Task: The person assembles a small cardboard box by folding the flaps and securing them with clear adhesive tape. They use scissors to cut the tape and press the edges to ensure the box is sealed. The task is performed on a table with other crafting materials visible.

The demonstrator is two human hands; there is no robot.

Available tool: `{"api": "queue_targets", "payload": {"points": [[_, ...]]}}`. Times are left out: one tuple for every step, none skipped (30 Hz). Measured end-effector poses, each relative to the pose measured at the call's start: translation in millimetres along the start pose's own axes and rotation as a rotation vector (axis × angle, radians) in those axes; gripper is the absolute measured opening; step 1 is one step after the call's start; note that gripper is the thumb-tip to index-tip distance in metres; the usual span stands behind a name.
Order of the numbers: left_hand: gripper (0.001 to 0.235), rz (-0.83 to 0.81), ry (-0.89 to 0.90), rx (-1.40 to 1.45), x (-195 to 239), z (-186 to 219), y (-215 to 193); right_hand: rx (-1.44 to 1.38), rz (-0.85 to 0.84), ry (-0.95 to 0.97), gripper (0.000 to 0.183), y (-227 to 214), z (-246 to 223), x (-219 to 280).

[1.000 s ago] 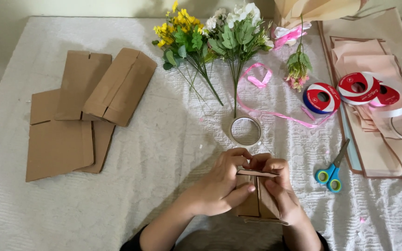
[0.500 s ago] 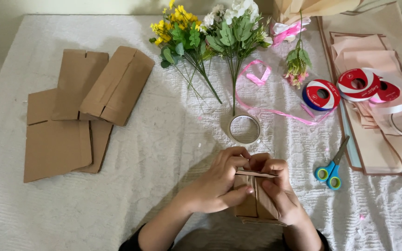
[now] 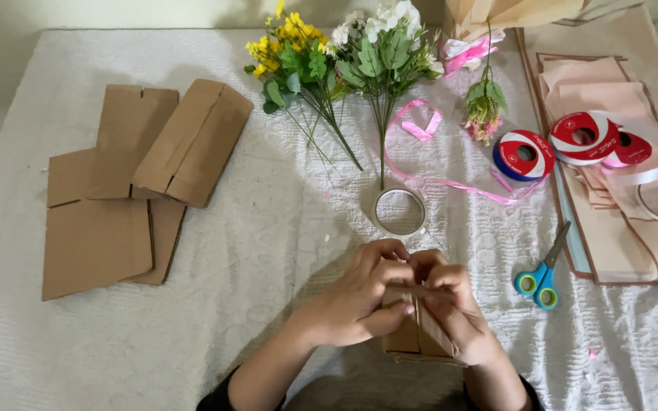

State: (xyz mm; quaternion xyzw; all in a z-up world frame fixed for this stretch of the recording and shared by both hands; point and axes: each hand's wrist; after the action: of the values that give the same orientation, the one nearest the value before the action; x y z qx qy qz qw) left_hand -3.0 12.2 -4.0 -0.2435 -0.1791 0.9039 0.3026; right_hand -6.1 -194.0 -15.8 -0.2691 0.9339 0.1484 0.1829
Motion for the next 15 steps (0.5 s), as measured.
{"api": "queue_targets", "payload": {"points": [[0.030,0.003,0.002,-0.002,0.0,-4.3,0.8,0.002,-0.004,-0.002,0.006,-2.3,-0.4,0.7],[0.028,0.016,0.082,0.025,0.1,-8.3,2.4,0.101,-0.028,-0.016,0.009,-4.6,-1.2,2.3],[0.025,0.028,0.163,0.051,0.1,-12.4,4.1,0.200,-0.053,-0.030,0.016,-7.1,-2.0,3.7],[0.025,0.029,0.165,0.051,-0.6,-11.6,4.4,0.202,-0.055,-0.030,0.016,-4.6,2.9,5.8],[0.030,0.056,0.178,0.070,-1.4,-10.8,4.7,0.206,0.012,-0.098,0.006,-2.2,7.9,7.9],[0.036,0.082,0.190,0.089,-1.8,-10.0,5.2,0.209,0.081,-0.165,0.019,0.5,13.3,10.6],[0.036,0.082,0.191,0.089,-2.4,-10.0,3.9,0.210,0.081,-0.165,0.019,3.6,12.6,7.1],[0.039,0.119,0.209,0.057,-2.8,-9.7,2.6,0.188,0.115,-0.233,0.041,7.0,11.9,3.8],[0.042,0.156,0.228,0.025,-3.2,-9.5,1.2,0.167,0.150,-0.300,0.064,10.4,11.2,0.4],[0.042,0.157,0.227,0.026,-4.1,-11.2,2.0,0.167,0.149,-0.300,0.064,10.1,13.0,0.6],[0.046,0.171,0.283,-0.042,-4.9,-13.0,2.7,0.123,0.145,-0.315,0.050,9.8,14.9,0.9],[0.051,0.186,0.337,-0.109,-5.6,-14.6,3.9,0.079,0.140,-0.328,0.036,9.2,16.7,1.3],[0.051,0.189,0.336,-0.109,-2.9,-11.0,1.5,0.078,0.137,-0.326,0.036,8.0,17.4,2.3],[0.061,0.150,0.294,-0.127,-0.5,-7.6,-1.4,0.087,0.148,-0.339,0.035,6.9,18.3,2.6],[0.074,0.112,0.252,-0.145,1.9,-4.1,-4.4,0.095,0.158,-0.352,0.035,5.8,19.1,3.0]]}}
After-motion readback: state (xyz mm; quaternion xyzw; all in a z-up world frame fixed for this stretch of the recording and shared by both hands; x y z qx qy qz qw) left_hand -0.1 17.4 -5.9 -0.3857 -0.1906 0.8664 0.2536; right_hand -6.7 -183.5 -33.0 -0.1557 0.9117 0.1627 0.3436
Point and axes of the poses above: each hand's wrist, its own x-axis away from the middle knuckle, its own y-axis out of the palm, z = x × y, and after that the axes turned 2 degrees about y, right-handed
